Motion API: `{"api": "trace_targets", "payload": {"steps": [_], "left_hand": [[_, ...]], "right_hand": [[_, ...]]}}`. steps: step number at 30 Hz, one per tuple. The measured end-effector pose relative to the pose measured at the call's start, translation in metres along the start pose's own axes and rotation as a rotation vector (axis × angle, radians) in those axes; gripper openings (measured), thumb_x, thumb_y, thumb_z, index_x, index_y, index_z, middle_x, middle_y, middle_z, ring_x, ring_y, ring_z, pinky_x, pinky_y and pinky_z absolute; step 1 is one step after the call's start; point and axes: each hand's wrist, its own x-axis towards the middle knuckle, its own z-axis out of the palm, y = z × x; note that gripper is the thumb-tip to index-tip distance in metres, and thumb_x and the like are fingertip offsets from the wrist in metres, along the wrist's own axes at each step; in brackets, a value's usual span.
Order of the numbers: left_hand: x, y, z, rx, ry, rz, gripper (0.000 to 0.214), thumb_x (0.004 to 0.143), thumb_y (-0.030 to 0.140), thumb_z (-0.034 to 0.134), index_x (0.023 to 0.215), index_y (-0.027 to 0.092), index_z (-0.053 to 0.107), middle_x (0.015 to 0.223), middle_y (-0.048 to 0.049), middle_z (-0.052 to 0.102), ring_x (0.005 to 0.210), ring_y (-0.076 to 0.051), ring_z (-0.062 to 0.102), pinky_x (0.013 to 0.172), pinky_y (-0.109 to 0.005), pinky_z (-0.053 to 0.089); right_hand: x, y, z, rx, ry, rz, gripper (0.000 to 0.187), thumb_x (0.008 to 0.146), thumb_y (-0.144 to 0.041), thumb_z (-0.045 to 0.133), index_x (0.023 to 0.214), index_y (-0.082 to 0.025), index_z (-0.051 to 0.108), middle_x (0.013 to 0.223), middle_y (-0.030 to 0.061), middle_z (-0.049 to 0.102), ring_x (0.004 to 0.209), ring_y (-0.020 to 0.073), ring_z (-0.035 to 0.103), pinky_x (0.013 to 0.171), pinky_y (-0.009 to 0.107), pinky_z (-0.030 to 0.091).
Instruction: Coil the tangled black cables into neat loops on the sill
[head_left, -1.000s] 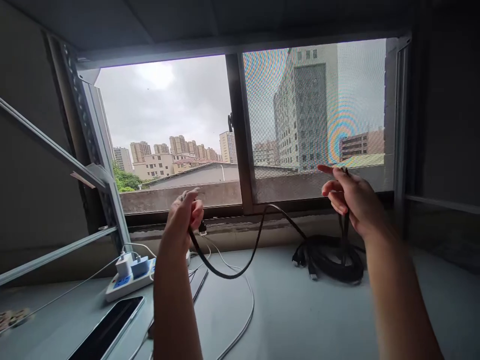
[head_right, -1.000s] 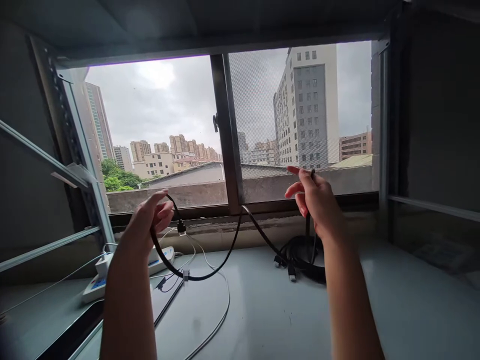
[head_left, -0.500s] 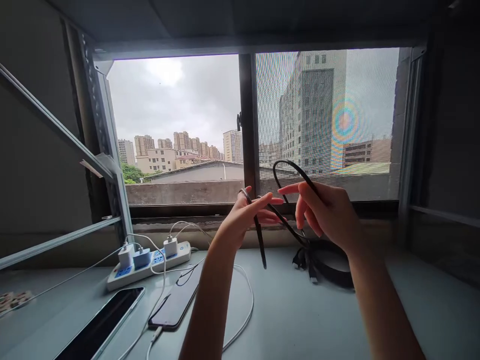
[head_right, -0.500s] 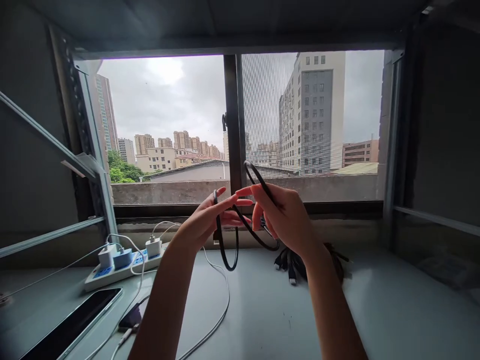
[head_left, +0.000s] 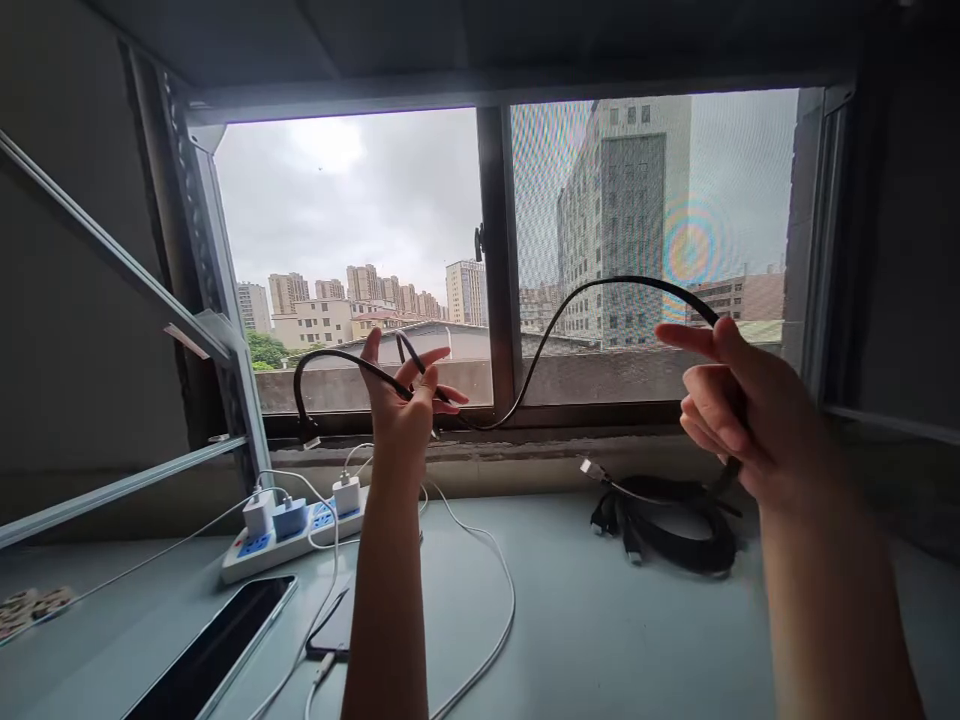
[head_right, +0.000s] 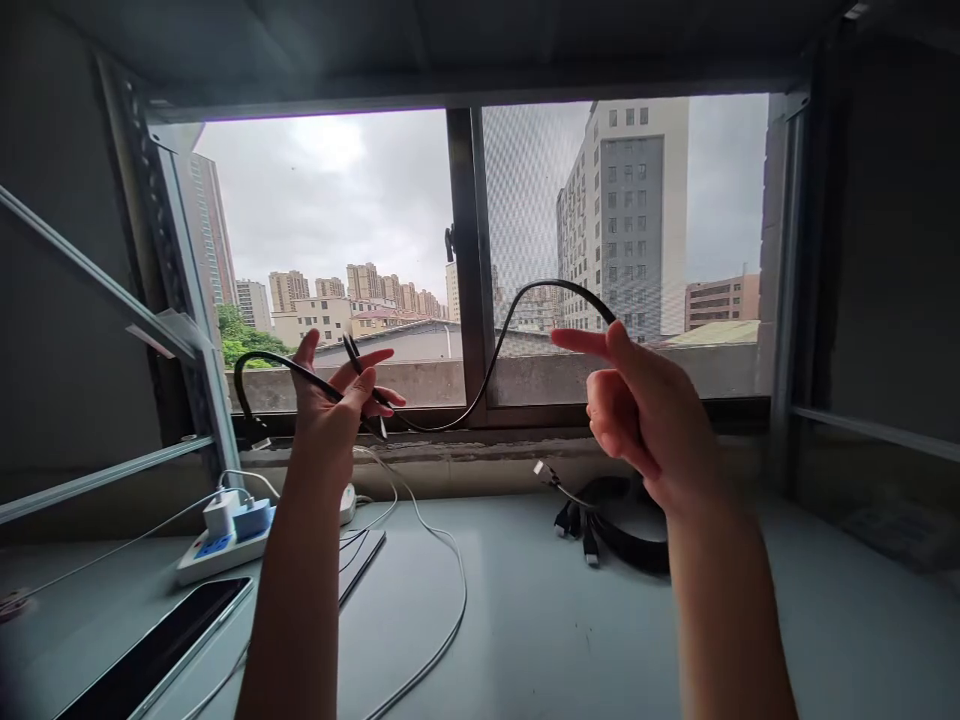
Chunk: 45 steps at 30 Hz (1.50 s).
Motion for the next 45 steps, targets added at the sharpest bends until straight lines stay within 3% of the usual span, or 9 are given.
{"api": "trace_targets", "payload": {"steps": [8, 13, 19, 23, 26, 31, 34, 39, 45], "left_hand": [[0.0, 0.003, 0.0, 0.066, -0.04, -0.147, 0.065, 0.08, 0.015, 0.063, 0.136, 0.019, 0.03, 0.091, -0.0063, 0.074, 0.04, -0.009, 0.059, 0.037, -0.018, 0.043], [-0.001, 0.012, 0.002, 0.015, -0.124, -0.322, 0.031, 0.087, 0.03, 0.046, 0.114, 0.015, 0.042, 0.08, -0.0088, 0.073, 0.039, -0.014, 0.06, 0.036, -0.02, 0.041], [-0.002, 0.018, 0.003, 0.015, -0.135, -0.338, 0.028, 0.085, 0.029, 0.037, 0.097, 0.013, 0.056, 0.075, -0.0084, 0.074, 0.038, -0.016, 0.059, 0.036, -0.022, 0.037], [-0.003, 0.013, 0.003, 0.125, -0.133, -0.276, 0.031, 0.083, 0.034, 0.039, 0.073, 0.013, 0.059, 0.076, -0.0098, 0.074, 0.038, -0.014, 0.058, 0.039, -0.022, 0.036], [-0.004, 0.01, 0.002, 0.181, -0.143, -0.276, 0.036, 0.084, 0.035, 0.037, 0.059, 0.016, 0.054, 0.063, -0.0096, 0.071, 0.038, -0.014, 0.057, 0.04, -0.023, 0.036], [-0.006, 0.006, 0.002, 0.226, -0.299, -0.266, 0.054, 0.086, 0.043, 0.035, 0.038, 0.019, 0.039, 0.04, -0.0077, 0.057, 0.038, -0.014, 0.055, 0.039, -0.021, 0.035], [-0.008, 0.007, 0.004, 0.283, -0.397, -0.347, 0.057, 0.087, 0.046, 0.034, 0.042, 0.016, 0.052, 0.048, -0.0112, 0.063, 0.036, -0.015, 0.055, 0.036, -0.021, 0.033], [-0.01, 0.011, 0.01, 0.214, -0.544, -0.411, 0.052, 0.086, 0.054, 0.04, 0.071, 0.014, 0.069, 0.066, -0.0145, 0.071, 0.039, -0.018, 0.058, 0.034, -0.023, 0.034], [-0.013, 0.008, 0.018, 0.167, -0.556, -0.355, 0.063, 0.09, 0.06, 0.035, 0.095, 0.01, 0.072, 0.085, -0.0157, 0.074, 0.037, -0.014, 0.058, 0.034, -0.022, 0.032]], "right_hand": [[0.01, 0.013, 0.002, -0.27, 0.227, 0.006, 0.026, 0.08, -0.039, 0.063, 0.085, -0.016, 0.074, 0.044, -0.0031, 0.054, 0.025, 0.0032, 0.029, 0.028, 0.02, 0.019], [0.011, 0.014, 0.01, -0.275, 0.277, -0.042, 0.027, 0.081, -0.037, 0.061, 0.095, -0.016, 0.073, 0.042, -0.0063, 0.05, 0.024, 0.0029, 0.03, 0.026, 0.018, 0.019], [0.009, 0.013, 0.014, -0.259, 0.043, -0.014, 0.048, 0.082, -0.04, 0.06, 0.127, -0.024, 0.058, 0.053, -0.0052, 0.061, 0.026, 0.0057, 0.042, 0.026, 0.017, 0.025], [0.009, 0.016, 0.015, -0.29, -0.032, -0.016, 0.049, 0.082, -0.041, 0.061, 0.127, -0.02, 0.06, 0.05, -0.0048, 0.06, 0.027, 0.0071, 0.045, 0.025, 0.017, 0.025], [0.008, 0.016, 0.015, -0.364, 0.087, -0.117, 0.035, 0.081, -0.04, 0.063, 0.107, -0.017, 0.072, 0.044, -0.0053, 0.054, 0.027, 0.0055, 0.042, 0.027, 0.017, 0.029], [0.002, 0.007, 0.021, -0.287, 0.336, -0.236, 0.021, 0.079, -0.037, 0.067, 0.09, -0.022, 0.077, 0.036, -0.0074, 0.042, 0.027, 0.0053, 0.036, 0.026, 0.018, 0.025], [-0.002, 0.003, 0.028, -0.2, 0.399, -0.274, 0.017, 0.079, -0.036, 0.068, 0.088, -0.025, 0.077, 0.034, -0.0075, 0.039, 0.026, 0.006, 0.033, 0.026, 0.021, 0.022], [-0.007, 0.005, 0.04, -0.187, 0.434, -0.364, 0.018, 0.081, -0.034, 0.066, 0.093, -0.025, 0.076, 0.036, -0.0072, 0.041, 0.027, 0.0071, 0.032, 0.027, 0.023, 0.023], [-0.006, 0.017, 0.042, -0.483, 0.215, -0.45, 0.018, 0.081, -0.031, 0.062, 0.088, -0.023, 0.077, 0.039, -0.0072, 0.045, 0.032, 0.006, 0.04, 0.034, 0.02, 0.03]]}}
